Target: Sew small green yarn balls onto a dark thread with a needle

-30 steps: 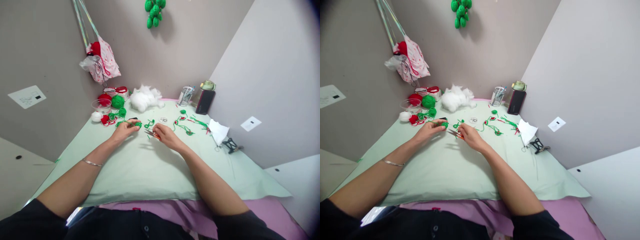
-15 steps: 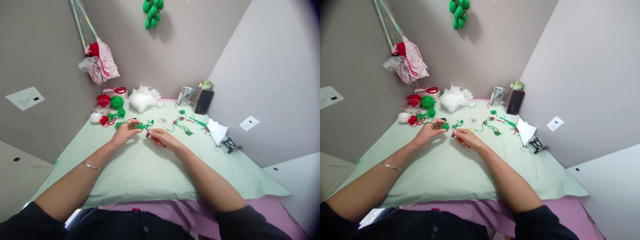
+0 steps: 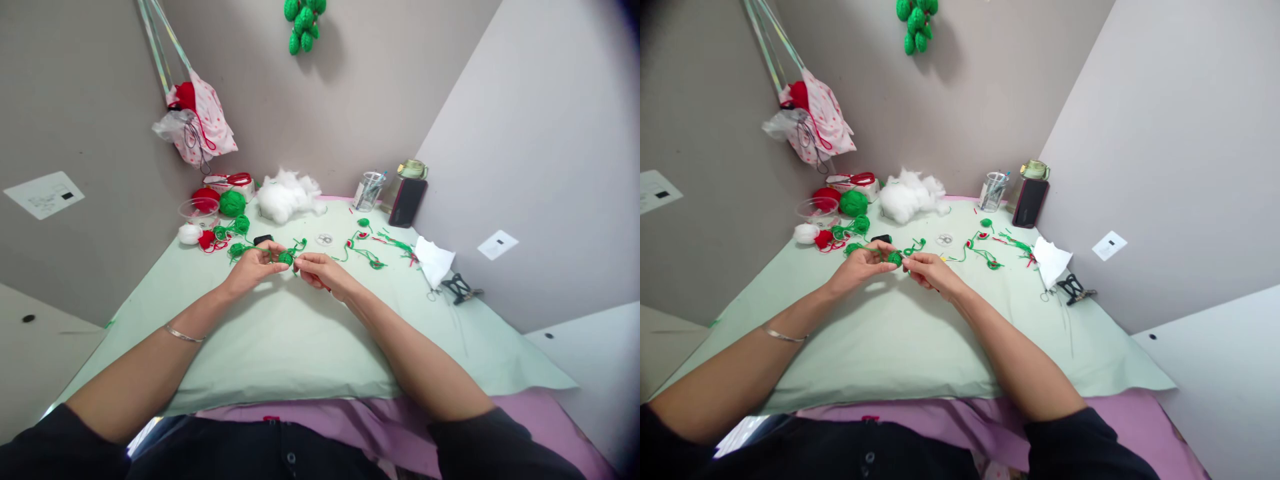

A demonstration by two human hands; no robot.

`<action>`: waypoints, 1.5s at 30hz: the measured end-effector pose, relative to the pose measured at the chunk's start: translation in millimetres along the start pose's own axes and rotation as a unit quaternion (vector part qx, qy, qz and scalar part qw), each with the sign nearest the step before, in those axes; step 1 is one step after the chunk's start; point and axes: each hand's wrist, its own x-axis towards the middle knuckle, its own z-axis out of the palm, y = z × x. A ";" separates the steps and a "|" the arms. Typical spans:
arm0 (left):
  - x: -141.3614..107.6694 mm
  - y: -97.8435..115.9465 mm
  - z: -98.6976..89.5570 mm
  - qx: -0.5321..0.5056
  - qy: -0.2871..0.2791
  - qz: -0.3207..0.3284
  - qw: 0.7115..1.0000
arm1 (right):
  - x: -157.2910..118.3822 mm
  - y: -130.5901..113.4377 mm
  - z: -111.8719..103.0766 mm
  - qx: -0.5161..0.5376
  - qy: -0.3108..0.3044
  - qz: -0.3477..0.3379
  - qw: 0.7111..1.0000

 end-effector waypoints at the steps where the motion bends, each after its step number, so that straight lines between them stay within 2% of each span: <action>1: -0.2 0.3 -0.1 0.002 -0.002 0.000 1.000 | 0.0 -0.1 -0.3 0.002 0.000 0.003 1.000; 9: -0.2 1.9 -1.2 0.006 -0.010 0.004 1.000 | 1.1 0.3 -8.5 0.080 -0.042 -0.046 0.995; 11: 2.1 1.8 -6.2 0.011 0.003 -0.005 1.000 | -2.4 -4.7 -14.4 0.068 -0.043 -0.056 0.995; 13: 6.1 1.2 -17.1 0.025 0.050 -0.003 0.998 | -8.6 -11.9 -21.0 0.012 -0.066 -0.060 0.996; 15: 11.1 -0.3 -34.1 0.081 0.132 0.016 0.988 | -15.7 -18.6 -25.8 -0.080 -0.115 -0.057 0.988; 17: 16.0 -2.9 -54.9 0.172 0.210 0.041 0.962 | -20.9 -22.0 -26.9 -0.180 -0.168 -0.057 0.968; 19: 19.9 -6.4 -75.3 0.271 0.239 0.074 0.930 | -22.2 -20.9 -25.3 -0.262 -0.182 -0.071 0.945; 21: 21.9 -9.9 -91.1 0.340 0.242 0.081 0.905 | -19.4 -16.3 -24.7 -0.323 -0.133 -0.088 0.933; 23: 22.1 -11.9 -99.8 0.387 0.246 0.091 0.884 | -14.0 -10.3 -28.1 -0.393 -0.024 -0.091 0.915; 25: 20.6 -11.7 -102.0 0.422 0.267 0.091 0.862 | -7.8 -4.2 -36.1 -0.481 0.101 -0.080 0.867; 27: 18.1 -9.4 -99.8 0.445 0.298 0.092 0.840 | -1.7 1.8 -46.2 -0.560 0.189 -0.058 0.805; 28: 16.7 -7.7 -97.8 0.450 0.312 0.100 0.830 | 1.1 4.8 -51.2 -0.588 0.210 -0.046 0.780; 31: 12.6 -1.8 -90.0 0.454 0.343 0.149 0.809 | 8.6 13.1 -62.8 -0.635 0.213 -0.018 0.742; 34: 9.0 4.1 -78.1 0.443 0.326 0.211 0.808 | 13.4 17.3 -67.9 -0.650 0.205 -0.008 0.732; 37: 5.3 8.0 -59.4 0.396 0.278 0.260 0.836 | 13.9 15.9 -65.9 -0.651 0.197 -0.008 0.733; 40: 0.1 8.7 -36.0 0.361 0.212 0.247 0.874 | 10.7 12.5 -58.1 -0.663 0.160 -0.008 0.732; 45: -5.8 -0.2 -9.0 0.336 0.106 0.218 0.910 | 10.8 12.5 -44.0 -0.672 0.125 -0.008 0.730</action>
